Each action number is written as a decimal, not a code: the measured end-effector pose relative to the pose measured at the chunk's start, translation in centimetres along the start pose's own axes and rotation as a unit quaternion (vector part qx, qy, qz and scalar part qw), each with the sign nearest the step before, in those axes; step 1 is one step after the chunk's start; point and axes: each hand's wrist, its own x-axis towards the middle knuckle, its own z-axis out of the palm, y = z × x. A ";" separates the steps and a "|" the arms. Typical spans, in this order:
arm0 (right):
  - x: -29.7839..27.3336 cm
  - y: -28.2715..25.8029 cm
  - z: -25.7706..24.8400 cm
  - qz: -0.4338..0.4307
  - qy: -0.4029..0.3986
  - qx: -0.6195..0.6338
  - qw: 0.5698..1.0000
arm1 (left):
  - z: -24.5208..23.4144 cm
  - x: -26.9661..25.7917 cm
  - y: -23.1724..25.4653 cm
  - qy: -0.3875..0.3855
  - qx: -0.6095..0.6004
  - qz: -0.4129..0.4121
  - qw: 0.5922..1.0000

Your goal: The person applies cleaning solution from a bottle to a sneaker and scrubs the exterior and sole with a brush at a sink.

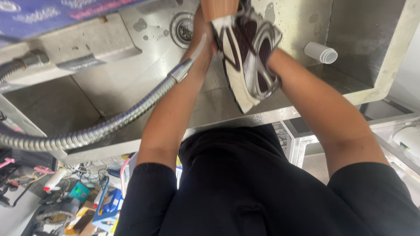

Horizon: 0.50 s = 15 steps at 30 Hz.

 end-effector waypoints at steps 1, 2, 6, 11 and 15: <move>-0.5 0.6 -0.4 -0.006 0.002 -0.010 1.000 | 0.0 -0.6 -0.6 0.016 -0.017 -0.010 1.000; -0.9 1.0 -0.6 -0.013 0.007 -0.019 1.000 | 0.1 -1.3 -1.0 0.033 -0.034 -0.019 0.999; -2.1 2.7 -0.1 0.040 0.011 0.055 0.998 | 1.2 -5.4 1.2 0.016 -0.017 0.041 0.999; -2.5 4.5 -0.1 0.073 -0.020 0.089 0.993 | 2.5 -8.9 3.4 0.038 0.036 0.014 0.999; -2.6 4.8 1.4 0.007 -0.039 0.031 0.999 | 1.8 -9.7 4.6 0.085 0.123 0.029 0.988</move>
